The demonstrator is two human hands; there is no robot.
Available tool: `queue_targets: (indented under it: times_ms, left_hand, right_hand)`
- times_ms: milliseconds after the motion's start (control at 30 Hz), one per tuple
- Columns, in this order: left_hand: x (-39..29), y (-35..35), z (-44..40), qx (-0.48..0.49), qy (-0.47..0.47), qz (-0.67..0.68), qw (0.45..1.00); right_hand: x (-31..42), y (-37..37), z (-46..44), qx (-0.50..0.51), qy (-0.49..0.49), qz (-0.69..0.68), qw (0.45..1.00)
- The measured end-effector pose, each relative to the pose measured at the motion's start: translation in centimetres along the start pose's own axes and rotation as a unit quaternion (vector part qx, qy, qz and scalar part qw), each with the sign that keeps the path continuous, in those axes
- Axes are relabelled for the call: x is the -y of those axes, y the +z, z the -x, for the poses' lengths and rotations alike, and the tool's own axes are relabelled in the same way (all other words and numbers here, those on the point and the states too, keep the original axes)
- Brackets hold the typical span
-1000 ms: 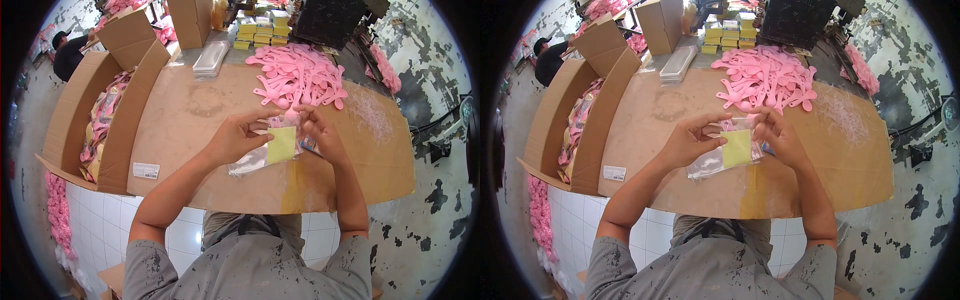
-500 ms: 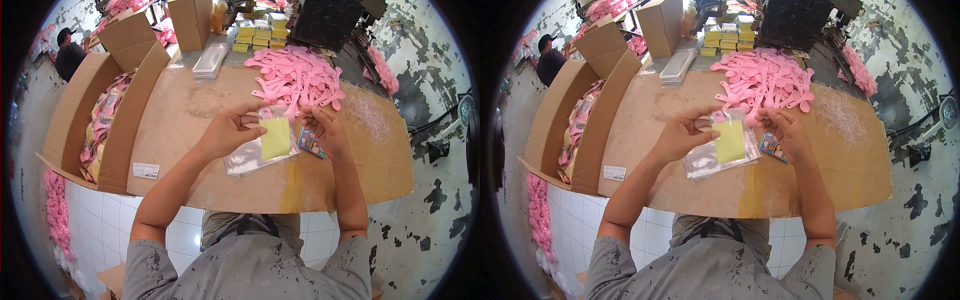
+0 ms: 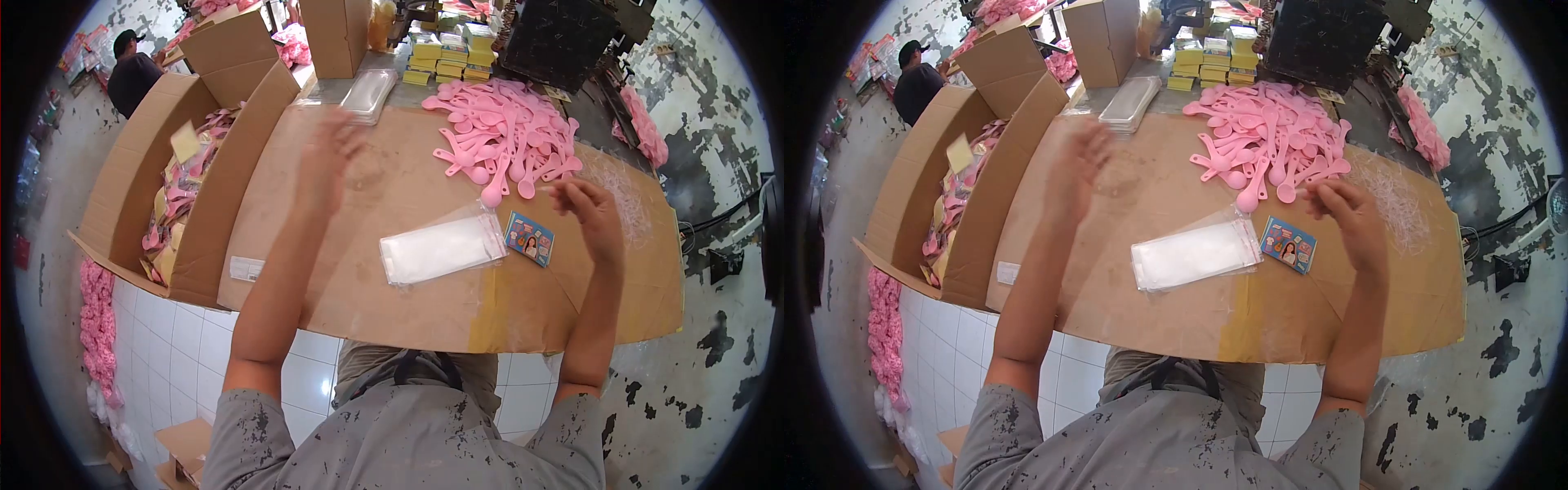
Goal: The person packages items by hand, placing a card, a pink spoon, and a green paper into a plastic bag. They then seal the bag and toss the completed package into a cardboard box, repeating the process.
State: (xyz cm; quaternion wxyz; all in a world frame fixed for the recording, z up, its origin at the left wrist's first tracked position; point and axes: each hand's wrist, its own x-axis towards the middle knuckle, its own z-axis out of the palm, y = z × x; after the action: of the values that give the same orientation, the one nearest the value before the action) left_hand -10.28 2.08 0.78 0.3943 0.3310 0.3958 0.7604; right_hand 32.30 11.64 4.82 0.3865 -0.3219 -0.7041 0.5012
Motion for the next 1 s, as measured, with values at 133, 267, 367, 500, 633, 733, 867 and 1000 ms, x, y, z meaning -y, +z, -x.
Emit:
queue_targets:
  times_ms: [133,267,367,500,633,733,867,1000]
  left_hand:
    - [4.1,4.8,3.9,0.214,0.01,-0.358,0.909]
    - [6.1,6.1,6.4,0.266,0.161,-0.506,0.804]
    - [6.7,6.5,6.7,0.27,0.201,-0.526,0.781]
    - [6.3,6.7,6.7,0.281,0.139,-0.504,0.805]
    - [5.6,7.1,6.3,0.265,0.017,-0.463,0.845]
    - [5.2,7.1,6.5,0.252,-0.021,-0.414,0.874]
    - [4.8,6.9,6.6,0.256,0.013,-0.421,0.87]
    - [5.0,6.7,6.6,0.256,0.03,-0.408,0.876]
  right_hand:
    - [0.8,-10.9,3.7,0.109,-0.062,-0.103,0.987]
    - [-2.2,-20.3,2.6,-0.085,-0.003,-0.086,0.993]
    - [-6.4,-23.8,4.0,-0.247,0.159,0.549,0.782]
    - [-7.8,-24.3,4.3,-0.304,0.054,0.495,0.812]
    - [-5.1,-15.0,4.1,-0.252,-0.019,0.499,0.829]
    - [-1.9,-5.3,3.6,-0.067,-0.019,0.403,0.912]
    - [-1.0,0.2,3.5,0.087,-0.035,0.411,0.907]
    - [-2.3,0.2,3.1,0.056,0.009,0.39,0.919]
